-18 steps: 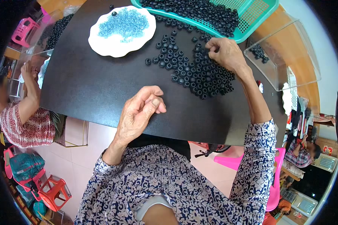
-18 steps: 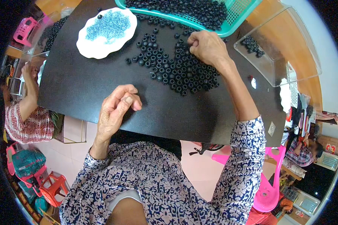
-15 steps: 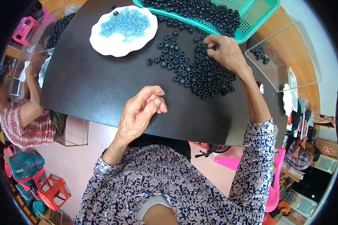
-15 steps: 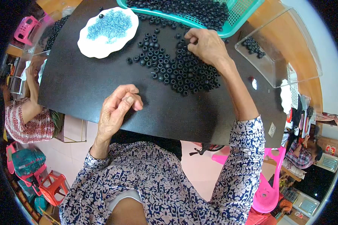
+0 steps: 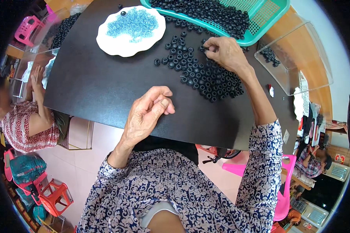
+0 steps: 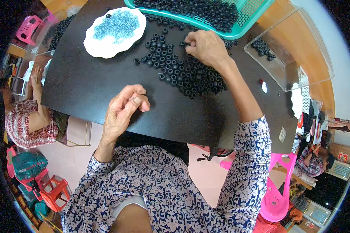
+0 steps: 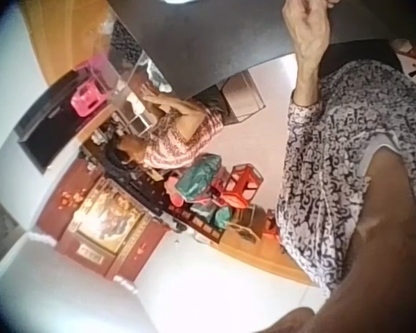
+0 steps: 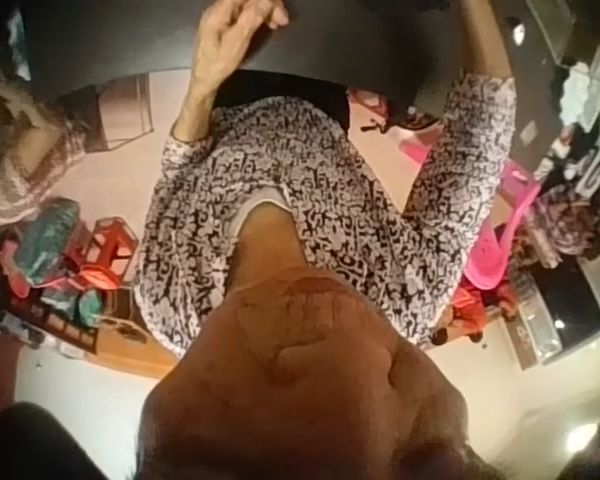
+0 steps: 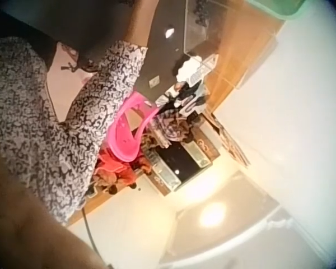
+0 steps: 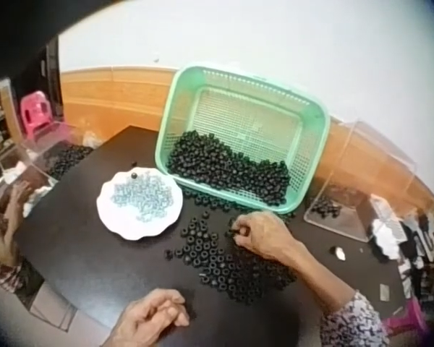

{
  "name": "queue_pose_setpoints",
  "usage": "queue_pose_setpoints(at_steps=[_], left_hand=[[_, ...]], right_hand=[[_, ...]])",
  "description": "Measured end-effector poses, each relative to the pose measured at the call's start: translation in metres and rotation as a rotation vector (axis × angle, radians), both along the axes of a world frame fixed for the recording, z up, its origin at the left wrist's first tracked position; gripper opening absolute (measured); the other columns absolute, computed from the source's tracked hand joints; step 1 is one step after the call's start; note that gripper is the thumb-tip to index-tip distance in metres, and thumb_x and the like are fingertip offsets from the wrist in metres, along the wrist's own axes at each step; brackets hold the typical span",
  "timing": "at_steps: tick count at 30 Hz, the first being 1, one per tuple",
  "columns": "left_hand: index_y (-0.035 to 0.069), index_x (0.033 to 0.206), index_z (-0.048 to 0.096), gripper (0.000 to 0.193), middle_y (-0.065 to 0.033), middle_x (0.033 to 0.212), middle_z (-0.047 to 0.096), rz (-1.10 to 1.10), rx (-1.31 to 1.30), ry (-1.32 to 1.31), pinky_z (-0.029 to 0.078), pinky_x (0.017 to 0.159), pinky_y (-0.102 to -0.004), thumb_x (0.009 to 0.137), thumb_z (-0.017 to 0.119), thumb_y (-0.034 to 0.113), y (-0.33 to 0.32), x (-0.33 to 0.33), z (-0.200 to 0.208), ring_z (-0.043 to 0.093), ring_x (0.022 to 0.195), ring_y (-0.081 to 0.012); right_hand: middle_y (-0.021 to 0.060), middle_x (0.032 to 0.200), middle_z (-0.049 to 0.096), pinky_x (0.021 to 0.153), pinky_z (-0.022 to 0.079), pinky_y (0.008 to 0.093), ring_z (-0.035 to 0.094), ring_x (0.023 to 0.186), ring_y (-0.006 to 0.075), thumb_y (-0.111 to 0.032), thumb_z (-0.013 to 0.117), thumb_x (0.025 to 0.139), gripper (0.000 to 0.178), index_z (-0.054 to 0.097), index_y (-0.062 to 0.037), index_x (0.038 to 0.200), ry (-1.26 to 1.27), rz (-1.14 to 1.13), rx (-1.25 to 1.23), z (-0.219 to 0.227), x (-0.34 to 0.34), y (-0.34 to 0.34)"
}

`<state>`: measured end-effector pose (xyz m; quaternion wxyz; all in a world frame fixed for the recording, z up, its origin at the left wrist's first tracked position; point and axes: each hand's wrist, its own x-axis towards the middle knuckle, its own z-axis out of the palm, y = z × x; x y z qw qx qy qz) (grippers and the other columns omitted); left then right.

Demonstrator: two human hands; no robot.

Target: Assembling small blue beads into black plastic rings at a table.

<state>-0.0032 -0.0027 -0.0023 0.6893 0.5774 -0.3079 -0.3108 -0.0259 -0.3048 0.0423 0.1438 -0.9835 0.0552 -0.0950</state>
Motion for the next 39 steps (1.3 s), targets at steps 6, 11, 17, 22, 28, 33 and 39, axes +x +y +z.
queue_pose_setpoints(at_steps=[6, 11, 17, 22, 28, 33, 39], left_hand=[[-0.001, 0.110, 0.057, 0.018, -0.0056, 0.080, 0.064, 0.010, 0.008, 0.017, 0.048, 0.071, -0.0244, 0.098, 0.048, 0.010, 0.001, 0.001, 0.004, 0.058, 0.076, -0.0097], [-0.003, 0.110, 0.059, 0.022, -0.0054, 0.083, 0.064, 0.027, -0.030, 0.154, 0.049, 0.074, -0.0239, 0.099, 0.050, 0.013, 0.003, 0.009, 0.002, 0.059, 0.077, -0.0104], [-0.005, 0.115, 0.058, 0.029, -0.0101, 0.096, 0.064, -0.060, -0.299, 0.556, 0.050, 0.080, -0.0267, 0.098, 0.055, 0.019, 0.001, 0.017, -0.002, 0.060, 0.085, -0.0147], [-0.005, 0.116, 0.059, 0.030, -0.0079, 0.098, 0.063, -0.023, -0.270, 0.553, 0.050, 0.081, -0.0263, 0.095, 0.060, 0.017, 0.005, 0.018, -0.001, 0.059, 0.085, -0.0137], [-0.004, 0.113, 0.062, 0.027, -0.0059, 0.095, 0.063, -0.001, -0.242, 0.580, 0.049, 0.080, -0.0239, 0.094, 0.060, 0.014, 0.011, 0.020, 0.004, 0.058, 0.083, -0.0115], [-0.003, 0.106, 0.064, 0.019, -0.0038, 0.087, 0.064, 0.087, -0.060, 0.240, 0.048, 0.076, -0.0231, 0.093, 0.059, 0.011, 0.024, 0.023, 0.006, 0.058, 0.079, -0.0096], [0.000, 0.098, 0.062, 0.012, 0.0021, 0.081, 0.059, 0.109, -0.118, 0.296, 0.045, 0.067, -0.0197, 0.092, 0.060, 0.011, 0.020, 0.018, 0.003, 0.053, 0.075, -0.0032]], right_hand=[[0.0055, 0.070, 0.061, 0.062, 0.048, 0.0285, 0.057, 0.062, 0.0160, -0.011, 0.067, 0.075, 0.027, 0.068, -0.0010, 0.100, -0.109, 0.026, 0.074, 0.008, -0.006, 0.028], [0.0011, 0.077, 0.057, 0.066, 0.044, 0.0216, 0.053, 0.070, 0.0090, 0.001, 0.068, 0.073, 0.024, 0.067, -0.0020, 0.097, -0.248, 0.177, 0.461, 0.019, -0.025, 0.096], [0.0043, 0.091, 0.065, 0.069, 0.047, 0.0238, 0.058, 0.079, 0.0126, 0.004, 0.070, 0.071, 0.027, 0.068, -0.0031, 0.097, -0.262, 0.314, 0.620, 0.011, -0.030, 0.131], [0.0060, 0.092, 0.065, 0.069, 0.047, 0.0250, 0.059, 0.080, 0.0148, 0.004, 0.072, 0.069, 0.032, 0.068, -0.0044, 0.099, -0.294, 0.348, 0.632, 0.006, -0.028, 0.138], [0.0050, 0.091, 0.064, 0.067, 0.046, 0.0245, 0.057, 0.076, 0.0134, 0.005, 0.071, 0.068, 0.032, 0.067, -0.0047, 0.099, -0.220, 0.376, 0.648, 0.010, -0.024, 0.139], [0.0007, 0.088, 0.062, 0.065, 0.043, 0.0211, 0.054, 0.073, 0.0078, 0.003, 0.070, 0.075, 0.025, 0.067, -0.0025, 0.099, 0.071, 0.485, 0.781, 0.019, 0.001, 0.121], [0.0012, 0.079, 0.064, 0.062, 0.043, 0.0214, 0.053, 0.067, 0.0058, -0.005, 0.063, 0.086, 0.013, 0.069, -0.0006, 0.096, -0.131, 0.276, 0.318, 0.029, 0.082, 0.104]])
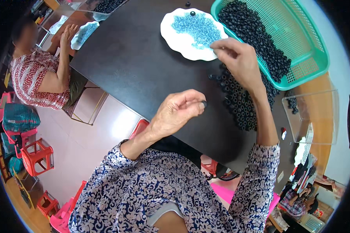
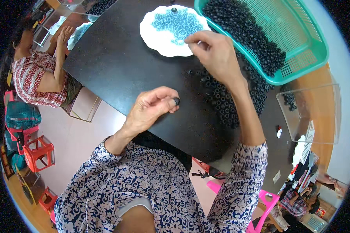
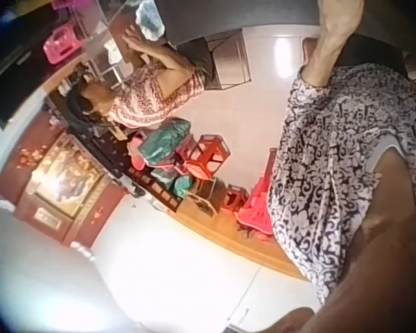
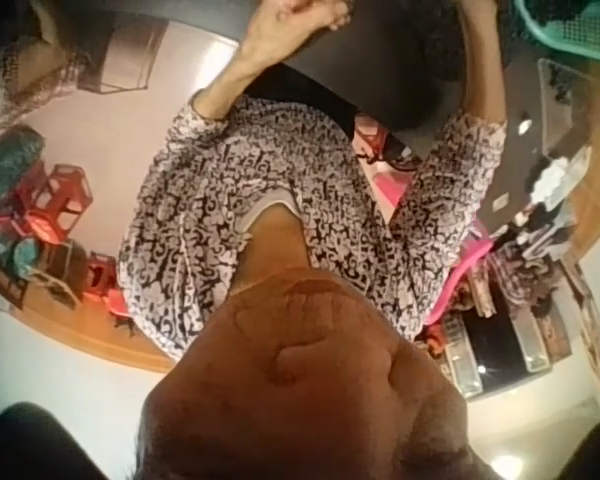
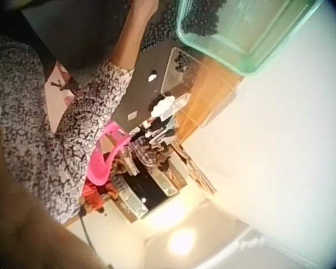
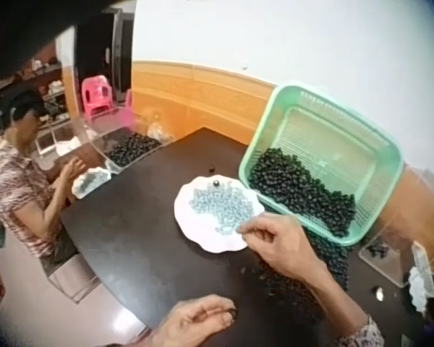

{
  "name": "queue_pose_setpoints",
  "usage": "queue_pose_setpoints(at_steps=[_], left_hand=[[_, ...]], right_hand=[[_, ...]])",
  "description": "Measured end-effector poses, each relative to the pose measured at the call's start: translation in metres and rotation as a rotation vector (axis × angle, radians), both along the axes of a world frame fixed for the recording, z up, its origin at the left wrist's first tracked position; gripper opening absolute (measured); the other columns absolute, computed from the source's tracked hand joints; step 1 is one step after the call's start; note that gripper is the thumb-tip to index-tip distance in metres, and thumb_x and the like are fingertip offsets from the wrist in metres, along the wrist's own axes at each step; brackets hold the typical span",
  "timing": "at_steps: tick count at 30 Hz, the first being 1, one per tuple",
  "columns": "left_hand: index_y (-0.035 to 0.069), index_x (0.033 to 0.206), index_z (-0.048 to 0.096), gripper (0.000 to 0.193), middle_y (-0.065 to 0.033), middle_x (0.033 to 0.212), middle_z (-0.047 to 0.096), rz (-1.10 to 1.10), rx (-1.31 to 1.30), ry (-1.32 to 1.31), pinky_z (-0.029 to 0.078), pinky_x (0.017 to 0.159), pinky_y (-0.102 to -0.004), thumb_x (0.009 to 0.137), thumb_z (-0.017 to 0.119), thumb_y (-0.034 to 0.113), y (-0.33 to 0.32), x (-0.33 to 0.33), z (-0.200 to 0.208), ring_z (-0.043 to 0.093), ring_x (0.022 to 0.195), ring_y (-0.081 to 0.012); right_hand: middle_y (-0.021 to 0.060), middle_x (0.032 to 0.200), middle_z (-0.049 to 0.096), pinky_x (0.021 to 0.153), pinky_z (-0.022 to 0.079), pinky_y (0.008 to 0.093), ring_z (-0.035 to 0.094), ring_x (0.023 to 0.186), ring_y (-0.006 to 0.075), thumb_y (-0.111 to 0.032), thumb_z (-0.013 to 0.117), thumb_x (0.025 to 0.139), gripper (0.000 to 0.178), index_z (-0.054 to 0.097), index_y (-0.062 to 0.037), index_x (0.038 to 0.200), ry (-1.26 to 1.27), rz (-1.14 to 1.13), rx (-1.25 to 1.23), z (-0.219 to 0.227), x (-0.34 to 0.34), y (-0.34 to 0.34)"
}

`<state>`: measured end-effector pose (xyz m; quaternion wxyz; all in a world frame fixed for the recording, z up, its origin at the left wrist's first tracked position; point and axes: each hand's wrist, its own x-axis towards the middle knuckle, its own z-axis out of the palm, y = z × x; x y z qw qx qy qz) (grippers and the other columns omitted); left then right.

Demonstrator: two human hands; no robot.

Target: Assembling small blue beads into black plastic rings at a table.

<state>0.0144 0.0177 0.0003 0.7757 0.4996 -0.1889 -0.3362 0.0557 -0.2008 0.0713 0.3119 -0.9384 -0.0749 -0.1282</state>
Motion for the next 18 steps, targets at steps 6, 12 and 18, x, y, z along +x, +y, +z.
queue_pose_setpoints(at_steps=[6, 12, 18], left_hand=[[-0.002, 0.103, 0.062, 0.013, -0.0006, 0.086, 0.062, -0.061, 0.053, -0.018, 0.047, 0.073, -0.0195, 0.093, 0.058, 0.006, 0.004, 0.006, 0.001, 0.056, 0.078, -0.0054], [0.000, 0.103, 0.062, 0.014, 0.0017, 0.081, 0.063, -0.076, 0.122, -0.036, 0.044, 0.062, -0.0174, 0.091, 0.060, 0.008, 0.006, 0.006, 0.006, 0.054, 0.072, -0.0004], [0.000, 0.102, 0.062, 0.014, 0.0033, 0.078, 0.060, -0.077, 0.143, -0.084, 0.041, 0.058, -0.0160, 0.090, 0.061, 0.007, 0.007, 0.008, 0.008, 0.051, 0.068, 0.0007]], right_hand=[[0.0102, 0.085, 0.066, 0.068, 0.049, 0.0351, 0.063, 0.074, 0.0263, -0.005, 0.059, 0.080, 0.019, 0.071, -0.0067, 0.095, -0.177, 0.178, -0.260, -0.033, 0.060, 0.006], [0.0099, 0.092, 0.067, 0.077, 0.050, 0.0343, 0.064, 0.083, 0.0233, -0.008, 0.061, 0.082, 0.019, 0.072, -0.0074, 0.097, -0.083, 0.060, -0.251, -0.026, 0.066, 0.011], [0.0096, 0.091, 0.069, 0.078, 0.051, 0.0355, 0.064, 0.084, 0.0250, -0.015, 0.065, 0.077, 0.023, 0.072, -0.0064, 0.098, -0.110, 0.132, -0.317, -0.023, 0.071, 0.023]])
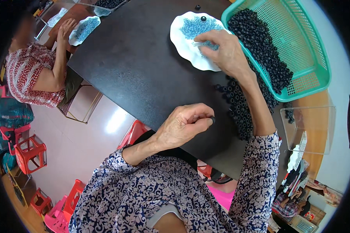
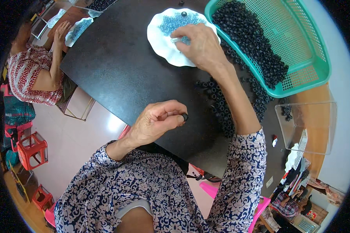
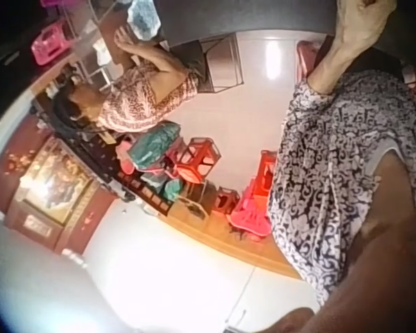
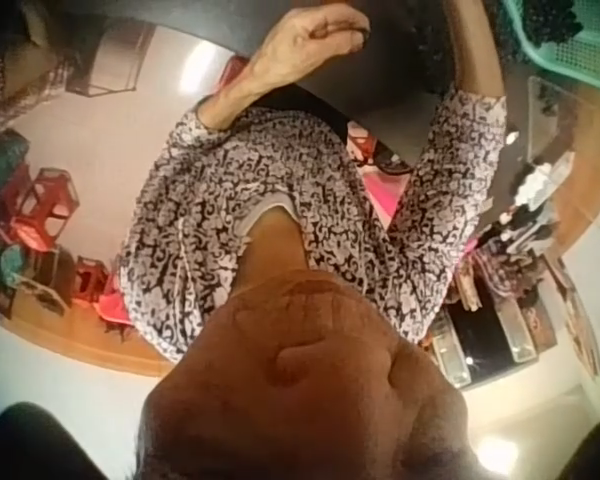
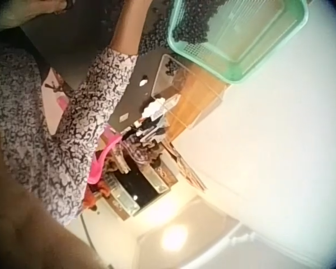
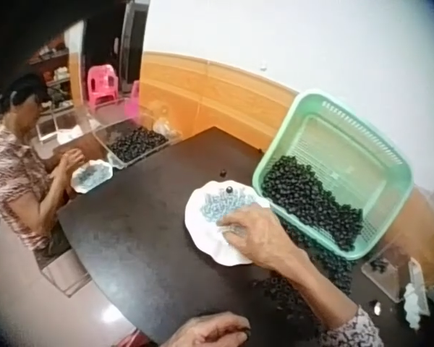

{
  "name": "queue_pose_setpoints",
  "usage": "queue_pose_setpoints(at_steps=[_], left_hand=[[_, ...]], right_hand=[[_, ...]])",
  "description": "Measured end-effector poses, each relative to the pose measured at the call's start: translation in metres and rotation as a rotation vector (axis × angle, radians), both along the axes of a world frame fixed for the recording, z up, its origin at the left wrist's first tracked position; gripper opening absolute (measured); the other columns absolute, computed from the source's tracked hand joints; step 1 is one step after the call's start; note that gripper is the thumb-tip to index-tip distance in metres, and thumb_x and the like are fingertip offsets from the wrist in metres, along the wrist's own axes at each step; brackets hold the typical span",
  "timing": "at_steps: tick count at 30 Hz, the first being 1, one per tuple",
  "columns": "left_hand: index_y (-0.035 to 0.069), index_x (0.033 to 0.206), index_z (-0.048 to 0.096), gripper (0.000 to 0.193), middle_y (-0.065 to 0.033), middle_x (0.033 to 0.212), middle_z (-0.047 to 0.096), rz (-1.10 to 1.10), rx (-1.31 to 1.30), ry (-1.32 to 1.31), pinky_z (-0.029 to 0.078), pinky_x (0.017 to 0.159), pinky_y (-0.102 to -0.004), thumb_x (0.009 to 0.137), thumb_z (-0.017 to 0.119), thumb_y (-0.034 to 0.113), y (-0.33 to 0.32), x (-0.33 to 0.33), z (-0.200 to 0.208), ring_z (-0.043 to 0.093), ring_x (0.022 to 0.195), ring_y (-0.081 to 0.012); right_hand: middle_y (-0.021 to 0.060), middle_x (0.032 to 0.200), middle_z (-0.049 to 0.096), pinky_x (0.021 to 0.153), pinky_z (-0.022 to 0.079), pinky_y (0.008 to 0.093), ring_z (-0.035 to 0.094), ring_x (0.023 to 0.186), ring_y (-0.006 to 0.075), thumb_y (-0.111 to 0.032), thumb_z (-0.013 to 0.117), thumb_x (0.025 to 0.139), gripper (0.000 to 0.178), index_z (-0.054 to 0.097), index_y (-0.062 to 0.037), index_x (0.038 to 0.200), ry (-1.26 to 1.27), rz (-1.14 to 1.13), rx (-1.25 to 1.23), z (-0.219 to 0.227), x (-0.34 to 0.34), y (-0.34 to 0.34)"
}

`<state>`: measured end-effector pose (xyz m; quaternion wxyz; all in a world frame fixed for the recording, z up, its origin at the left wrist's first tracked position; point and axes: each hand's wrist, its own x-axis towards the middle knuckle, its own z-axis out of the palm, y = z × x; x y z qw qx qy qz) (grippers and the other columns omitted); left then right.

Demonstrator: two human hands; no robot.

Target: Assembling small blue beads into black plastic rings at a table.

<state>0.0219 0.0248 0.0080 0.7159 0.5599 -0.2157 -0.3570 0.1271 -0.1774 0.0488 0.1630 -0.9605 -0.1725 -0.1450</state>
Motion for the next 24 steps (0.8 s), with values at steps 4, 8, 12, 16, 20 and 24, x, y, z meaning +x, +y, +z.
queue_pose_setpoints(at_steps=[4, 8, 12, 16, 20, 24], left_hand=[[-0.001, 0.100, 0.059, 0.012, 0.0012, 0.074, 0.057, -0.024, 0.027, -0.052, 0.043, 0.058, -0.0208, 0.091, 0.060, 0.008, 0.000, 0.002, 0.004, 0.049, 0.065, -0.0030], [0.000, 0.101, 0.061, 0.013, 0.0020, 0.077, 0.058, -0.003, 0.003, -0.025, 0.042, 0.059, -0.0188, 0.090, 0.060, 0.007, -0.001, 0.001, 0.003, 0.051, 0.067, -0.0017], [-0.001, 0.102, 0.062, 0.013, 0.0017, 0.082, 0.062, -0.003, -0.020, 0.019, 0.045, 0.064, -0.0174, 0.090, 0.060, 0.005, -0.002, 0.000, -0.005, 0.055, 0.073, -0.0018], [-0.001, 0.102, 0.061, 0.013, 0.0004, 0.084, 0.063, -0.025, 0.011, 0.047, 0.047, 0.069, -0.0183, 0.091, 0.059, 0.004, -0.001, 0.001, -0.001, 0.057, 0.075, -0.0034], [-0.002, 0.102, 0.062, 0.013, -0.0009, 0.084, 0.063, -0.008, -0.019, 0.028, 0.047, 0.070, -0.0192, 0.091, 0.058, 0.005, -0.003, -0.001, -0.005, 0.058, 0.077, -0.0048], [-0.003, 0.103, 0.061, 0.015, -0.0032, 0.087, 0.064, 0.070, -0.115, 0.078, 0.048, 0.074, -0.0215, 0.093, 0.057, 0.007, -0.005, -0.001, -0.010, 0.059, 0.080, -0.0082]], right_hand=[[0.0092, 0.083, 0.071, 0.077, 0.051, 0.0380, 0.064, 0.081, 0.0274, -0.012, 0.065, 0.074, 0.021, 0.073, -0.0071, 0.093, -0.017, 0.019, -0.122, -0.010, 0.010, 0.009], [0.0094, 0.077, 0.070, 0.076, 0.051, 0.0375, 0.065, 0.077, 0.0274, -0.011, 0.064, 0.074, 0.019, 0.073, -0.0064, 0.090, -0.047, -0.015, -0.182, -0.015, 0.016, 0.016], [0.0102, 0.073, 0.069, 0.071, 0.053, 0.0365, 0.067, 0.070, 0.0268, -0.009, 0.065, 0.072, 0.016, 0.072, -0.0058, 0.086, -0.022, -0.035, -0.141, -0.016, 0.019, 0.019], [0.0113, 0.071, 0.068, 0.068, 0.053, 0.0354, 0.067, 0.067, 0.0264, -0.008, 0.065, 0.071, 0.014, 0.071, -0.0056, 0.084, 0.026, -0.078, -0.125, -0.015, 0.018, 0.023], [0.0127, 0.070, 0.067, 0.068, 0.053, 0.0351, 0.067, 0.067, 0.0275, -0.008, 0.065, 0.071, 0.014, 0.071, -0.0056, 0.083, -0.028, -0.068, -0.063, -0.014, 0.013, 0.019], [0.0052, 0.071, 0.067, 0.065, 0.050, 0.0260, 0.064, 0.068, 0.0145, -0.008, 0.065, 0.074, 0.013, 0.069, -0.0027, 0.086, 0.033, -0.090, 0.298, 0.012, -0.023, 0.020]])
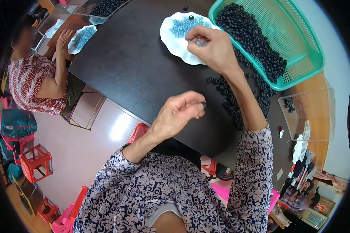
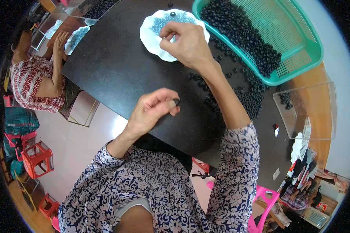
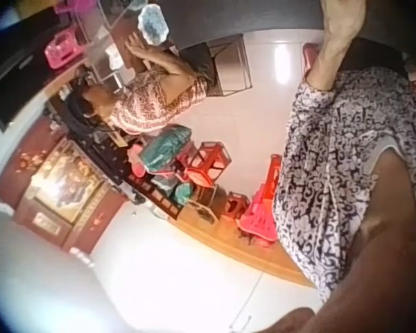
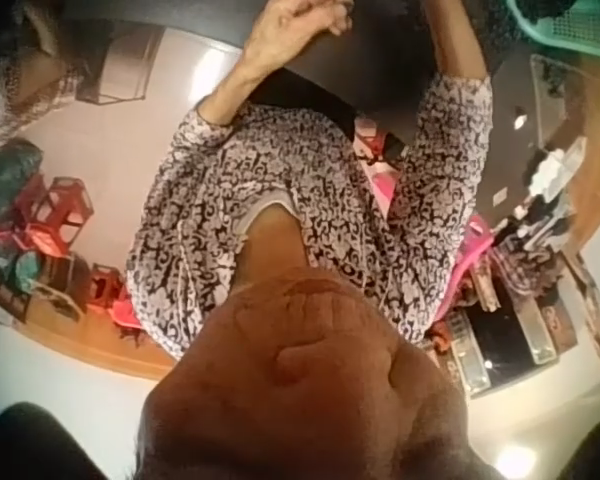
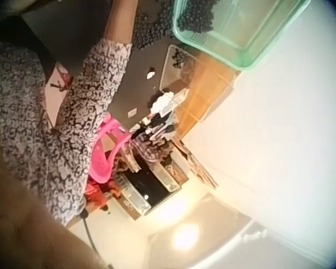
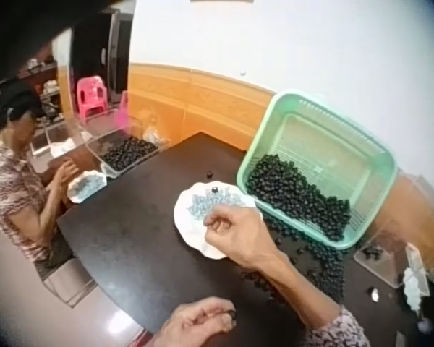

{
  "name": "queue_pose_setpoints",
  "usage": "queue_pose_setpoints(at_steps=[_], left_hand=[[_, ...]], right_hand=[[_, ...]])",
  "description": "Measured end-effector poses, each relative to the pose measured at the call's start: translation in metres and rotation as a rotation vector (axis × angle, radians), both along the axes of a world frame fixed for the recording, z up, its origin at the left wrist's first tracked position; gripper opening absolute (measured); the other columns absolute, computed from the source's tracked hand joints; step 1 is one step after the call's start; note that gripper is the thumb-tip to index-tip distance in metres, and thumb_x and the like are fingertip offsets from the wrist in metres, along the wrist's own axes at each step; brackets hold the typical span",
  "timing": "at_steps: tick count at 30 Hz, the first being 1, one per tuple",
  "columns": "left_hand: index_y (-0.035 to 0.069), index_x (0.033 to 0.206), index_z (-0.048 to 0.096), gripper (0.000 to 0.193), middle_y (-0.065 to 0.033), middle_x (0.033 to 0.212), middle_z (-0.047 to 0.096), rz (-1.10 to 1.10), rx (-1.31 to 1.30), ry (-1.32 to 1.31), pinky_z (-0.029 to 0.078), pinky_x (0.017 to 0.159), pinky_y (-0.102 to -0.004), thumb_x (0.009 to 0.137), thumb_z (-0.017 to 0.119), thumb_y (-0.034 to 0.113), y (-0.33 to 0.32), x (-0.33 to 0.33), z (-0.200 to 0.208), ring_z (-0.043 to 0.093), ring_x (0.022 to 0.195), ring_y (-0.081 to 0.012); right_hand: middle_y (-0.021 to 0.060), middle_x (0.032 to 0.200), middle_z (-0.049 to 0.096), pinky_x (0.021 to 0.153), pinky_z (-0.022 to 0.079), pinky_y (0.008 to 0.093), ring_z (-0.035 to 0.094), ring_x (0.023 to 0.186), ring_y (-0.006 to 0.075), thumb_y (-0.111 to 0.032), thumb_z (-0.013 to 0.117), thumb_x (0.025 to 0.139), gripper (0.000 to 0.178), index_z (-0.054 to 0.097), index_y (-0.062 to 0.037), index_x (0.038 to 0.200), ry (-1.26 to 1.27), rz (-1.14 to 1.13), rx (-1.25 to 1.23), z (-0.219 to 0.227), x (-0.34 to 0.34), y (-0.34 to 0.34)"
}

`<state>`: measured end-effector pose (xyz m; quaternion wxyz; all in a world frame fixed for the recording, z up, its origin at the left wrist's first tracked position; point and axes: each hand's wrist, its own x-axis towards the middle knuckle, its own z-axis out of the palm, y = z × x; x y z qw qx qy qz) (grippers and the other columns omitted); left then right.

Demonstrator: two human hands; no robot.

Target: Assembling small blue beads into black plastic rings at a table.

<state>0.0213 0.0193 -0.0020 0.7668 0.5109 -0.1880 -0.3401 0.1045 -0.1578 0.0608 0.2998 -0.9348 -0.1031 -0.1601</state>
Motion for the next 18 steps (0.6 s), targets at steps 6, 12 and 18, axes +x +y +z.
queue_pose_setpoints(at_steps=[6, 12, 18], left_hand=[[-0.004, 0.109, 0.057, 0.022, -0.0080, 0.090, 0.063, 0.007, -0.135, 0.074, 0.048, 0.077, -0.0261, 0.098, 0.049, 0.013, -0.003, 0.002, -0.008, 0.058, 0.082, -0.0138], [-0.003, 0.106, 0.059, 0.021, -0.0045, 0.084, 0.064, 0.008, -0.053, 0.001, 0.049, 0.075, -0.0237, 0.098, 0.050, 0.014, -0.010, -0.005, 0.006, 0.058, 0.077, -0.0099], [-0.004, 0.109, 0.056, 0.023, -0.0060, 0.091, 0.061, -0.080, 0.014, -0.076, 0.048, 0.080, -0.0261, 0.099, 0.050, 0.016, -0.018, -0.012, 0.005, 0.058, 0.083, -0.0118]], right_hand=[[0.0007, 0.086, 0.064, 0.073, 0.047, 0.0197, 0.059, 0.080, 0.0065, 0.002, 0.061, 0.084, 0.010, 0.066, 0.0023, 0.093, 0.238, -0.031, 0.642, 0.005, -0.108, -0.009], [0.0029, 0.090, 0.065, 0.077, 0.049, 0.0221, 0.061, 0.083, 0.0090, 0.007, 0.061, 0.083, 0.013, 0.065, 0.0021, 0.095, 0.267, -0.109, 0.945, -0.021, -0.166, -0.007], [0.0021, 0.091, 0.065, 0.079, 0.048, 0.0221, 0.060, 0.084, 0.0081, 0.008, 0.060, 0.084, 0.014, 0.065, 0.0020, 0.095, 0.243, -0.070, 1.061, -0.030, -0.180, -0.008]])
